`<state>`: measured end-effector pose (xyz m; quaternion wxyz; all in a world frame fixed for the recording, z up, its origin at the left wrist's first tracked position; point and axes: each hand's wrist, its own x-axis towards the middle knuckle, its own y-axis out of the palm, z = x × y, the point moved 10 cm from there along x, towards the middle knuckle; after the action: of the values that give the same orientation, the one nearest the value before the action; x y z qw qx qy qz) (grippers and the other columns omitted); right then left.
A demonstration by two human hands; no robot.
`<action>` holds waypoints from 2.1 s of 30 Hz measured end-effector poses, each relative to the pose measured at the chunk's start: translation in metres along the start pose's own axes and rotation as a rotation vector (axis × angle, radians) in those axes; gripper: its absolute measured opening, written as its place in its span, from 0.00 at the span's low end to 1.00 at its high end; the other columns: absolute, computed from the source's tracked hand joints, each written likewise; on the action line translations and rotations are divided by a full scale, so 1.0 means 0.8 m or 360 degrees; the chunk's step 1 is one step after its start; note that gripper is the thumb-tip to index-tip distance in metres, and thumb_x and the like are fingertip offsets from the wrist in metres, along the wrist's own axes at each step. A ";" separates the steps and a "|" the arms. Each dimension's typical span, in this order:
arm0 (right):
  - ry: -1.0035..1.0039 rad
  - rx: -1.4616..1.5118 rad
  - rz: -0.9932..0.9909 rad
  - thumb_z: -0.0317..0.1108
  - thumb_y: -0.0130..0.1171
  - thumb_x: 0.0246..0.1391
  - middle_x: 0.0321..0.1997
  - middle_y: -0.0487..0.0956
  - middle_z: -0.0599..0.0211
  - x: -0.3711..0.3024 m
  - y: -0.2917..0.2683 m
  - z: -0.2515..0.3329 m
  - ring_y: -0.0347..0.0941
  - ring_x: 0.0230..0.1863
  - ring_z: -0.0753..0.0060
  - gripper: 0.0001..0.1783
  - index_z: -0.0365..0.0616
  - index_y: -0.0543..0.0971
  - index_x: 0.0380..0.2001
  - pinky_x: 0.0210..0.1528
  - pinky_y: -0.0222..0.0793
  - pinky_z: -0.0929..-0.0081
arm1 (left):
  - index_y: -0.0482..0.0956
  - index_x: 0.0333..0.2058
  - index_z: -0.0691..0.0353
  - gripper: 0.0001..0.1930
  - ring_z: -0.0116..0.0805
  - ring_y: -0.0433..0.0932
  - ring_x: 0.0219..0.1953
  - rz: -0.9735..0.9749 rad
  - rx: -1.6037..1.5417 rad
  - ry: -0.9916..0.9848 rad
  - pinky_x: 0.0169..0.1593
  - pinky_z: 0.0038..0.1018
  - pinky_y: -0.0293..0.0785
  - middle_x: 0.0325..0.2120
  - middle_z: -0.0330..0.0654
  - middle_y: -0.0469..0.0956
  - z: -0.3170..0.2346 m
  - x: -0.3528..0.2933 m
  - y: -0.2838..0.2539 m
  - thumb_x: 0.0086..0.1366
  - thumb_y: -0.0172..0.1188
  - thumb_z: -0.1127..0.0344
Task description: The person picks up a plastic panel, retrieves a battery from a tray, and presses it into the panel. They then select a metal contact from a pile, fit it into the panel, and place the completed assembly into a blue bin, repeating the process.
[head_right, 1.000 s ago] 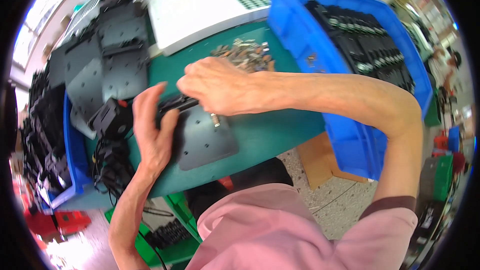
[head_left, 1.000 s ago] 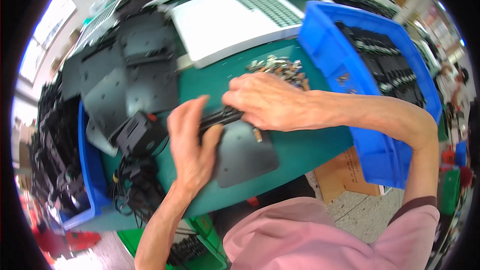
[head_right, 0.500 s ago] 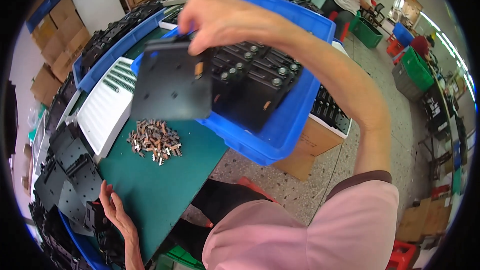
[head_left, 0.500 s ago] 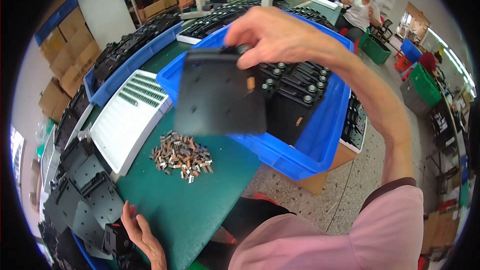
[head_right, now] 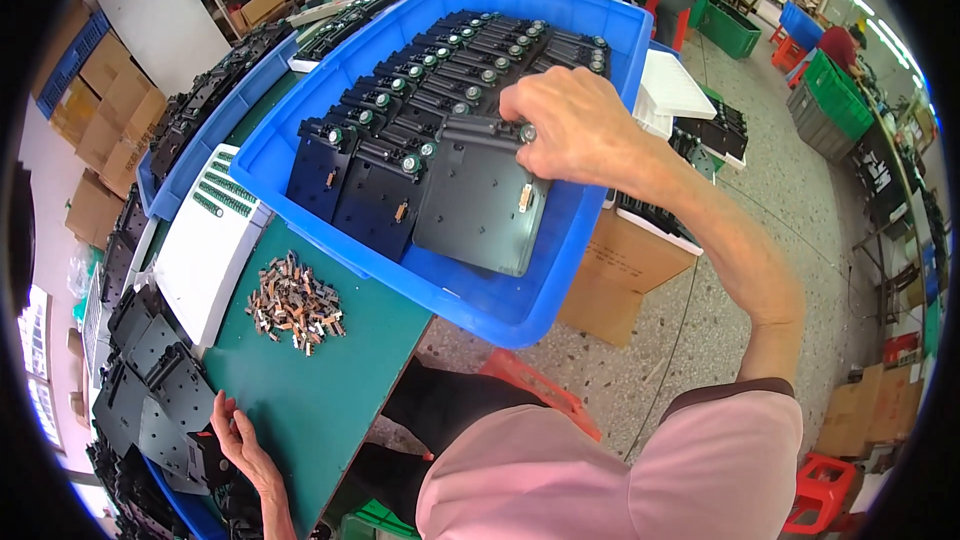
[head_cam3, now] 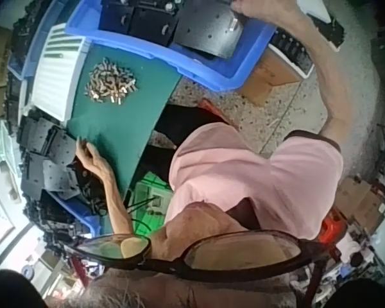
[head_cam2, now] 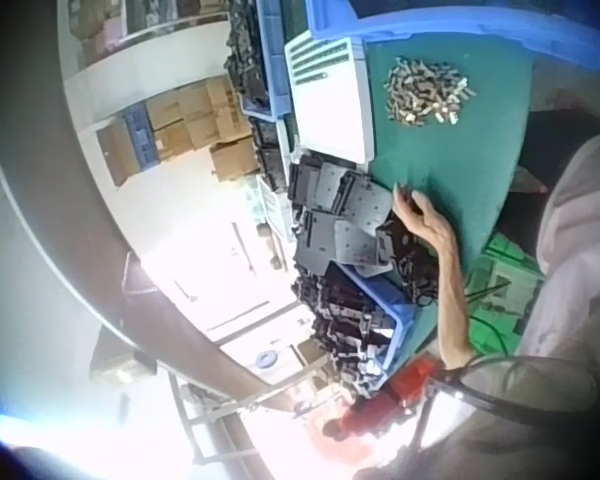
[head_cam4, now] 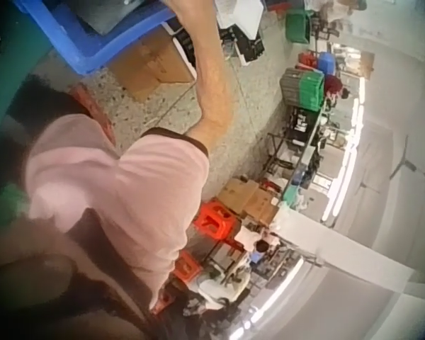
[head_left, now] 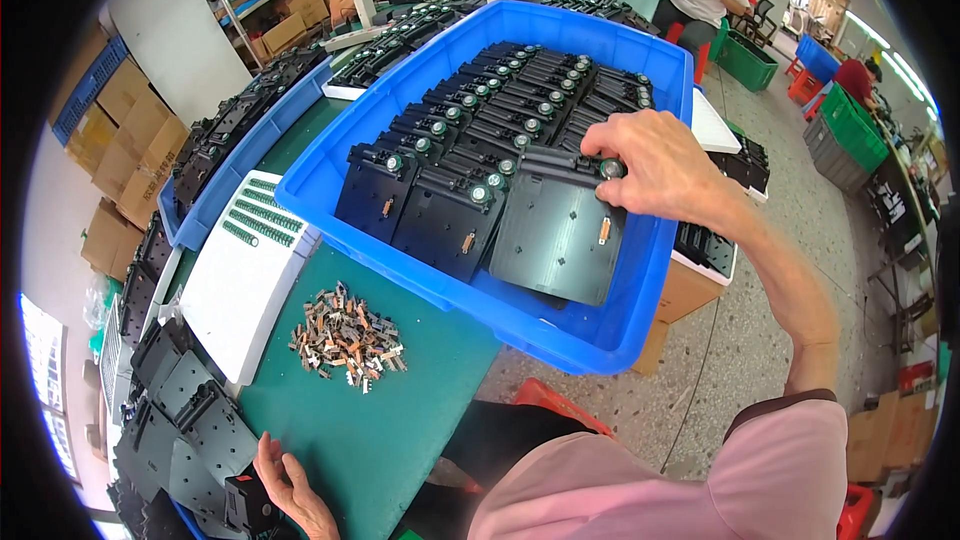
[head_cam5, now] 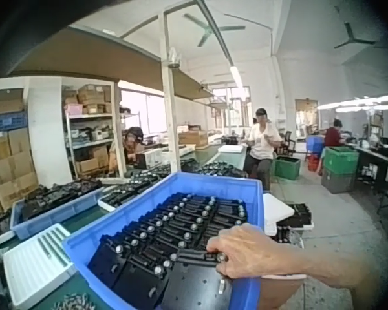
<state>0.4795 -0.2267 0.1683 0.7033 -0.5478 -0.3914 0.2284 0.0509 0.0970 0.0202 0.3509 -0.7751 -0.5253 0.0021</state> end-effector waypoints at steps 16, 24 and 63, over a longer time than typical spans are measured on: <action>0.0120 -0.0082 0.0312 0.29 0.68 0.32 0.33 0.78 0.54 -0.018 0.058 0.026 0.78 0.35 0.48 0.21 0.36 0.78 0.35 0.34 0.72 0.56 | 0.72 0.58 0.61 0.19 0.29 0.67 0.43 0.0046 0.0009 -0.0070 0.49 0.27 0.65 0.43 0.38 0.73 -0.007 -0.002 0.006 0.71 0.54 0.62; -0.0027 -0.0160 0.0258 0.27 0.68 0.37 0.33 0.77 0.48 -0.021 0.063 0.047 0.80 0.34 0.46 0.17 0.32 0.75 0.31 0.31 0.77 0.57 | 0.72 0.58 0.62 0.20 0.30 0.68 0.46 0.0080 0.0038 -0.0075 0.50 0.28 0.65 0.42 0.39 0.72 -0.012 -0.002 0.008 0.71 0.55 0.60; 0.0043 -0.0313 0.0198 0.36 0.72 0.38 0.28 0.78 0.52 -0.017 0.067 0.037 0.80 0.31 0.48 0.19 0.34 0.75 0.28 0.29 0.76 0.57 | 0.73 0.56 0.65 0.21 0.28 0.69 0.46 0.0136 0.0006 -0.0074 0.52 0.26 0.64 0.41 0.37 0.73 -0.017 -0.004 0.012 0.70 0.57 0.58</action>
<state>0.4534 -0.2035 0.1165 0.6358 -0.6404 -0.3676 0.2249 0.0620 0.0853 0.0241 0.3397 -0.7960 -0.4997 0.0359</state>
